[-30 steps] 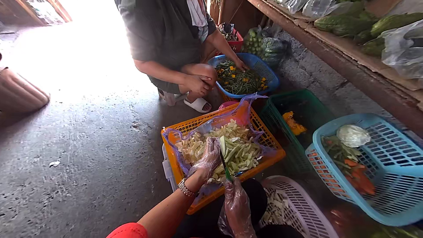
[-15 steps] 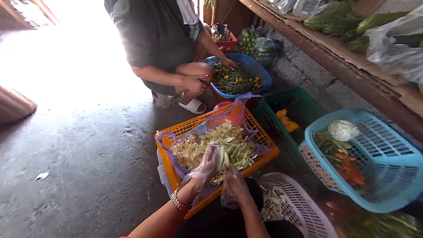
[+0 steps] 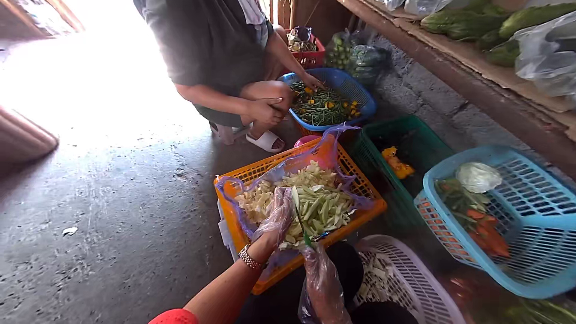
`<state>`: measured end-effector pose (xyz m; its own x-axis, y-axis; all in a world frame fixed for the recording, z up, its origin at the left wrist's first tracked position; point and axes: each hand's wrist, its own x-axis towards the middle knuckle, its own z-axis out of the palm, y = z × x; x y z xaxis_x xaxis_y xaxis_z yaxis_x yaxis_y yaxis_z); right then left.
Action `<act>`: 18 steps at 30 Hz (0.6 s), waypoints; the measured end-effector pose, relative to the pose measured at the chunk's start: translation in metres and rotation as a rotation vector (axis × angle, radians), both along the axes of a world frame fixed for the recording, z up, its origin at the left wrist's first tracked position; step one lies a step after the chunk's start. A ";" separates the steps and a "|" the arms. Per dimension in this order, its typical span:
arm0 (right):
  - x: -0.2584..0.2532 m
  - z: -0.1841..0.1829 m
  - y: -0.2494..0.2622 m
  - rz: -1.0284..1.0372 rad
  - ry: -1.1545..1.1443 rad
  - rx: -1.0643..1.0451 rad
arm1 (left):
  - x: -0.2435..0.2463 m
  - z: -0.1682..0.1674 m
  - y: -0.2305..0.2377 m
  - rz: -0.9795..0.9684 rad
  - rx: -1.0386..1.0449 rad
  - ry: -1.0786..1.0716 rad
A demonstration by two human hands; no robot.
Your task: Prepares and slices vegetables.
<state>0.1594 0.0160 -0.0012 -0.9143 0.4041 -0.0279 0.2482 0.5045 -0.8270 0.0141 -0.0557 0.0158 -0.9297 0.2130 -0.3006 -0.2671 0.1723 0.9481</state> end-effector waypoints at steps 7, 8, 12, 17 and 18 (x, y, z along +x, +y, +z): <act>0.002 -0.001 0.000 0.001 -0.014 0.037 | 0.000 -0.003 0.005 0.021 0.022 -0.002; 0.001 -0.003 -0.001 -0.007 -0.004 0.056 | 0.001 -0.002 0.005 0.020 0.020 0.000; -0.001 -0.006 -0.004 -0.055 0.010 0.107 | 0.004 0.001 0.005 0.013 0.024 -0.031; -0.013 0.000 0.001 -0.038 -0.082 0.034 | 0.009 0.003 0.007 0.020 -0.006 -0.033; -0.017 0.002 0.003 -0.017 -0.114 0.010 | 0.010 0.001 0.007 0.020 -0.012 -0.027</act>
